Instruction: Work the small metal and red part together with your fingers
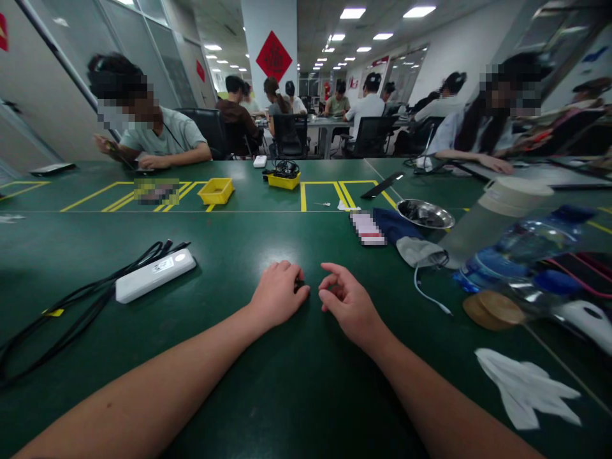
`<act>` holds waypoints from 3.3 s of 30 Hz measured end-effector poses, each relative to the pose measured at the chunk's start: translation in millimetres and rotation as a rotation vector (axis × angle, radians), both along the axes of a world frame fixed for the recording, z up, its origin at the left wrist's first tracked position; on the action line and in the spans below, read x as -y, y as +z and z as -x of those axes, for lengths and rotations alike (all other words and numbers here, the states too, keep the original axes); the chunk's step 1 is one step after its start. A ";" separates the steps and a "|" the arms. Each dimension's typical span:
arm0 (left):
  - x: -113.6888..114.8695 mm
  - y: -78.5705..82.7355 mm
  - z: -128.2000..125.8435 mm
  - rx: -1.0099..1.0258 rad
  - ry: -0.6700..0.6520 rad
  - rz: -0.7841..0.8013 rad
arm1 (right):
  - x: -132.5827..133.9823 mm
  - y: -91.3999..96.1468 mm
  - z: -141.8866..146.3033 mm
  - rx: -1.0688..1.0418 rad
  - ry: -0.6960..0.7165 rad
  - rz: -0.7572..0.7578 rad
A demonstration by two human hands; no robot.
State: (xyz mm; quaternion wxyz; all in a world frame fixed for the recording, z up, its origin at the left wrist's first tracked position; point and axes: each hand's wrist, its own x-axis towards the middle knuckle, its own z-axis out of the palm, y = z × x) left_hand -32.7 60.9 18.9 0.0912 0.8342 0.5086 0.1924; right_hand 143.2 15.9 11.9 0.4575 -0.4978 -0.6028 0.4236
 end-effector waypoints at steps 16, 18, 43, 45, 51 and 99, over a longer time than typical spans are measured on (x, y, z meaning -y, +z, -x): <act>-11.9 3.2 101.5 -0.198 0.141 -0.050 | 2.8 4.1 -0.2 0.120 0.072 -0.030; -6.6 3.5 142.3 -0.210 0.221 -0.029 | 3.2 4.8 -0.1 0.118 0.076 -0.027; -2.9 14.6 238.0 -0.214 0.901 -0.113 | 4.1 3.9 -1.0 0.157 0.107 -0.059; 4.0 18.1 236.7 -0.188 0.830 -0.197 | 4.4 4.3 -1.0 0.163 0.106 -0.066; 22.5 6.8 211.6 -0.211 0.538 -0.218 | 4.9 4.3 -1.4 0.202 0.121 -0.090; -35.1 5.1 108.7 -0.133 0.378 -0.024 | -8.6 1.0 -14.0 0.214 -0.134 -0.088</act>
